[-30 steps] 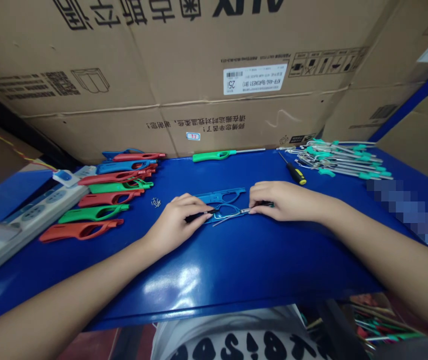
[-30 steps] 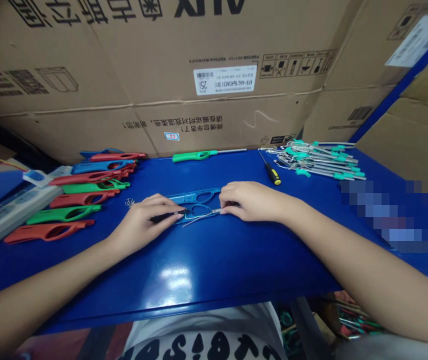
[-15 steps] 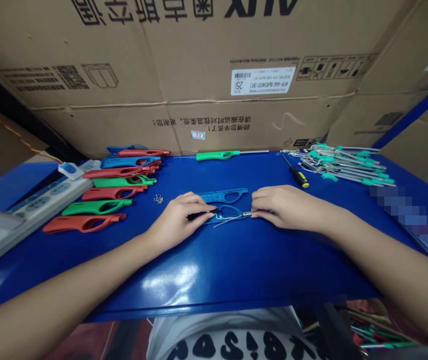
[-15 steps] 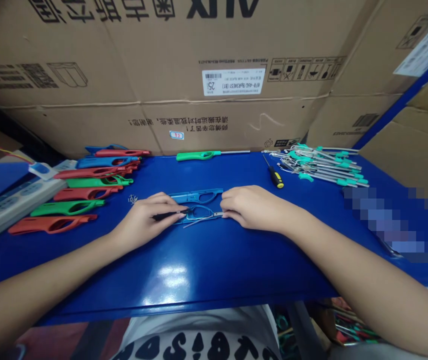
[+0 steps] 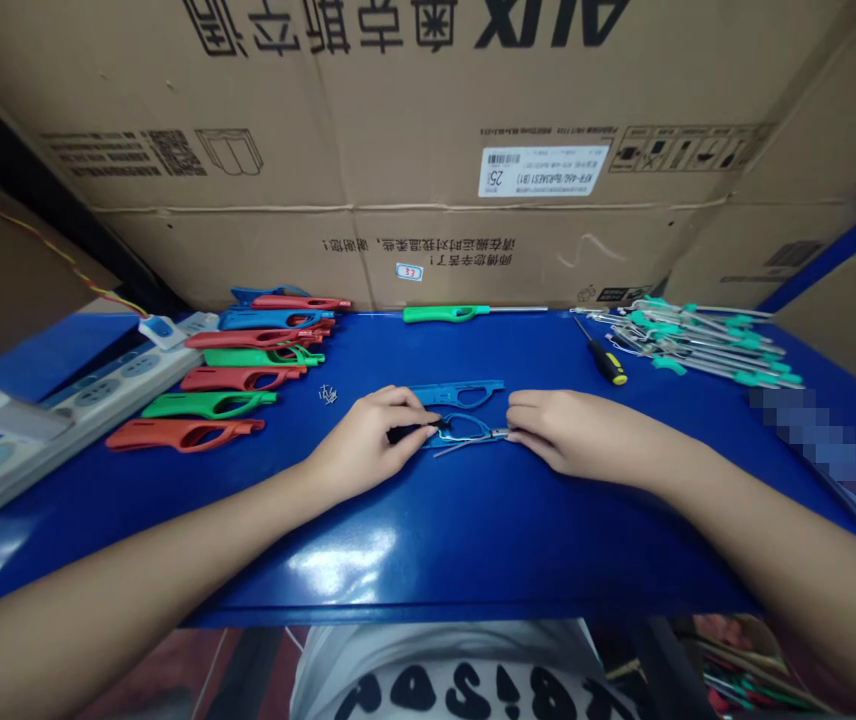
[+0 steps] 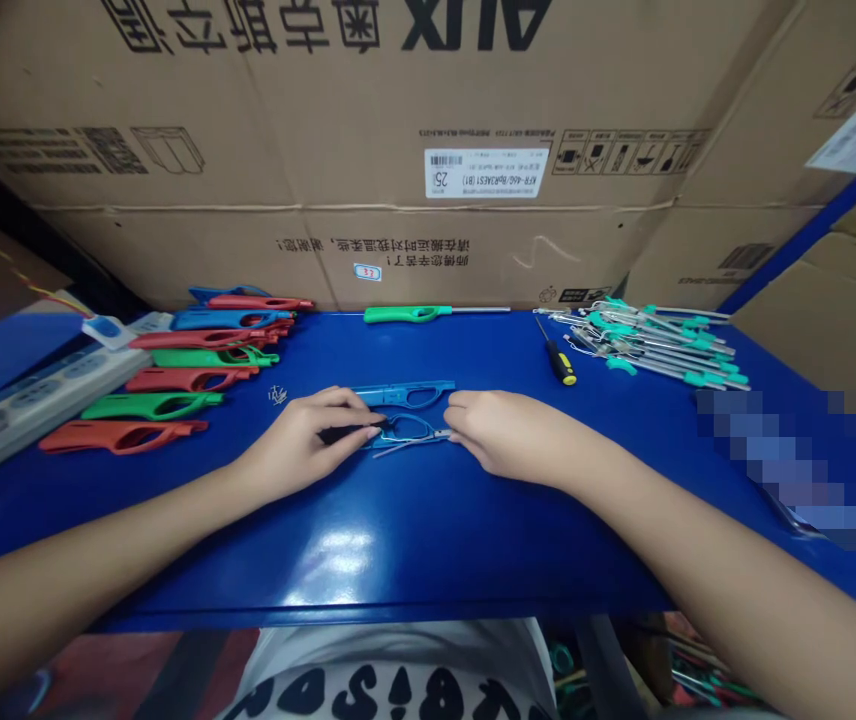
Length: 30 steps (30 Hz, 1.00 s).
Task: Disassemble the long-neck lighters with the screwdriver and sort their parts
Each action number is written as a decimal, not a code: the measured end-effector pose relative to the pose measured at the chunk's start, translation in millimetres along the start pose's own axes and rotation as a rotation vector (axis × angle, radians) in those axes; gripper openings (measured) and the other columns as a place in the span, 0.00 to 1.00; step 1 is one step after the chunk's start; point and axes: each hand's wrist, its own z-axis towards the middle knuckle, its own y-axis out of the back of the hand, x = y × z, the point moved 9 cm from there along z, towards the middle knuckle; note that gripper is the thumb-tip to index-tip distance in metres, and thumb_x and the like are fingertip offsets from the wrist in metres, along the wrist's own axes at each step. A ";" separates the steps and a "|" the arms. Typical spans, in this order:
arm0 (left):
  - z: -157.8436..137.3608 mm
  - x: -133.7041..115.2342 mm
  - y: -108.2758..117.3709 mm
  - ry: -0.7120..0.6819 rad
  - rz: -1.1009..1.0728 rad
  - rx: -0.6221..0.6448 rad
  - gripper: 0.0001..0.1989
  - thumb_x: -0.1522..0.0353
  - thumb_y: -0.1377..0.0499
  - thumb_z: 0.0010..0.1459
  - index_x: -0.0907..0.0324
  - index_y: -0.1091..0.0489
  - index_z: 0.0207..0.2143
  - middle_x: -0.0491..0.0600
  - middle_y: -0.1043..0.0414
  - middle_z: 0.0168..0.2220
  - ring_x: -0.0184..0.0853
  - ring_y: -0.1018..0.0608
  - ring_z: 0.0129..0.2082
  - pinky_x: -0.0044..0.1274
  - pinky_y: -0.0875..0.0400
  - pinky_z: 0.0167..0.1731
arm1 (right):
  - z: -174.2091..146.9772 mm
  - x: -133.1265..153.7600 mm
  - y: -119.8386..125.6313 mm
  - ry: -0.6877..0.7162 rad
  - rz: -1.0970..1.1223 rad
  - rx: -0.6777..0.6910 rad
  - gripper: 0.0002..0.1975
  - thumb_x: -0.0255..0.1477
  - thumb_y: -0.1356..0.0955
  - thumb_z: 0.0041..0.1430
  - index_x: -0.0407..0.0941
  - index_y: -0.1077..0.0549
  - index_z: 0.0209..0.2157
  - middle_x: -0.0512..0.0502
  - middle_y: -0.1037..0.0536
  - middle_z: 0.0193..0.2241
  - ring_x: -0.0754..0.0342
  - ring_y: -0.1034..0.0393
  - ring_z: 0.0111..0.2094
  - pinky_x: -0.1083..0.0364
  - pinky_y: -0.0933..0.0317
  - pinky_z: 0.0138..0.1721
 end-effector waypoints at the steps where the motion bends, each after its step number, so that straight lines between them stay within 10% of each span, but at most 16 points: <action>1: -0.1 0.0 -0.5 0.003 -0.002 0.003 0.10 0.71 0.39 0.64 0.61 0.20 0.46 0.51 0.23 0.38 0.36 0.22 0.38 0.28 0.28 0.41 | -0.7 0.1 1.3 0.014 0.045 -0.022 0.10 0.28 0.38 0.69 0.42 0.28 0.34 0.44 0.25 0.36 0.54 0.31 0.33 0.56 0.43 0.34; 7: -1.1 -4.3 -1.7 -0.034 0.036 0.027 0.11 0.72 0.40 0.66 0.60 0.20 0.47 0.51 0.24 0.39 0.36 0.23 0.38 0.29 0.28 0.42 | -0.1 6.7 -0.3 0.083 0.049 -0.129 0.11 0.35 0.36 0.69 0.46 0.30 0.48 0.43 0.30 0.50 0.57 0.33 0.30 0.55 0.43 0.30; 30: -21.1 -39.0 -19.0 -0.085 0.664 0.291 0.21 0.69 0.52 0.71 0.70 0.34 0.61 0.61 0.28 0.47 0.47 0.25 0.44 0.38 0.26 0.42 | 14.1 8.2 -9.8 0.130 0.413 -0.189 0.01 0.26 0.34 0.64 0.46 0.31 0.38 0.51 0.28 0.34 0.57 0.35 0.33 0.58 0.44 0.35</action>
